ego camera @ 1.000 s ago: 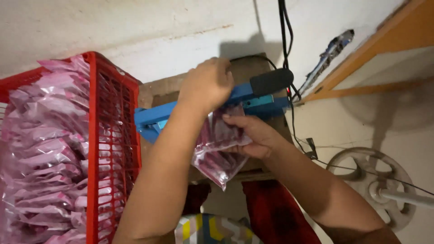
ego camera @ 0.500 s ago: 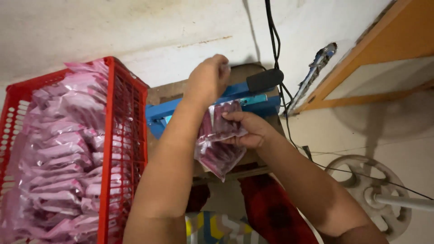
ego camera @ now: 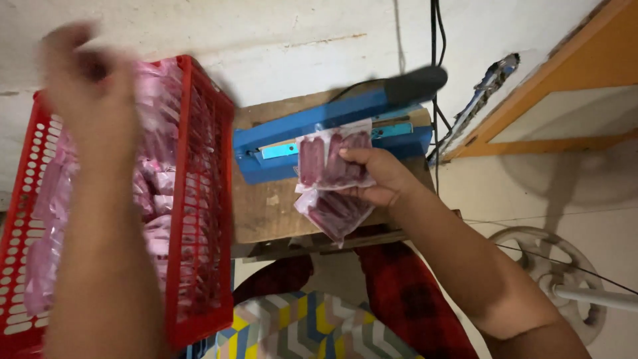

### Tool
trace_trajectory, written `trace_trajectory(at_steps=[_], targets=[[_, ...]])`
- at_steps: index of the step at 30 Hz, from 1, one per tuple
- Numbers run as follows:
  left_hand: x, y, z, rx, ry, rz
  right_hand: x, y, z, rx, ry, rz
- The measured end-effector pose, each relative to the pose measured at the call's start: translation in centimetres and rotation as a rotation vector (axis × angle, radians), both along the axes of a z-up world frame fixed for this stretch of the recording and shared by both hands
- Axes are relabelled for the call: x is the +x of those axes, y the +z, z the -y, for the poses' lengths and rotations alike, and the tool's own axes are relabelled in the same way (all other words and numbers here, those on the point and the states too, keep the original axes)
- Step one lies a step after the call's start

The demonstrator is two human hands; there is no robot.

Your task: The person seals small pink plastic bags containing food sticks using a manual heat-sealing machine, taking them from a red basket and moving them to a blue bin after sealing.

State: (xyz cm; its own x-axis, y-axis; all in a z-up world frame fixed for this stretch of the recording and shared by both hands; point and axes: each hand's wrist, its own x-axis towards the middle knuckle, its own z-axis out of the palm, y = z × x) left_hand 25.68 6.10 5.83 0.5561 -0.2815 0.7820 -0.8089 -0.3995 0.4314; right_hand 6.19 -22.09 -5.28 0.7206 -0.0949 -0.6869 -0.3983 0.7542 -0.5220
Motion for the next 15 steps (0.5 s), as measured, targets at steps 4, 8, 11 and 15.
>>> trace_trajectory(at_steps=[4, 8, 11, 15], targets=[[4.3, -5.0, -10.0, 0.104, 0.263, -0.222, -2.3, 4.0, -2.2, -0.327, 0.175, -0.022], [-0.3, -3.1, -7.2, 0.169, 0.428, -0.675, -2.7, -1.1, -1.1, -0.313, 0.326, 0.127], [-1.2, -3.1, -5.2, 0.022, 0.347, -1.003, -3.2, -3.8, -0.6, -1.187, 0.491, 0.136], [3.2, -8.9, -8.0, 0.071, 0.263, -0.826, -4.8, -4.1, -1.8, -1.755, 0.401, 0.373]])
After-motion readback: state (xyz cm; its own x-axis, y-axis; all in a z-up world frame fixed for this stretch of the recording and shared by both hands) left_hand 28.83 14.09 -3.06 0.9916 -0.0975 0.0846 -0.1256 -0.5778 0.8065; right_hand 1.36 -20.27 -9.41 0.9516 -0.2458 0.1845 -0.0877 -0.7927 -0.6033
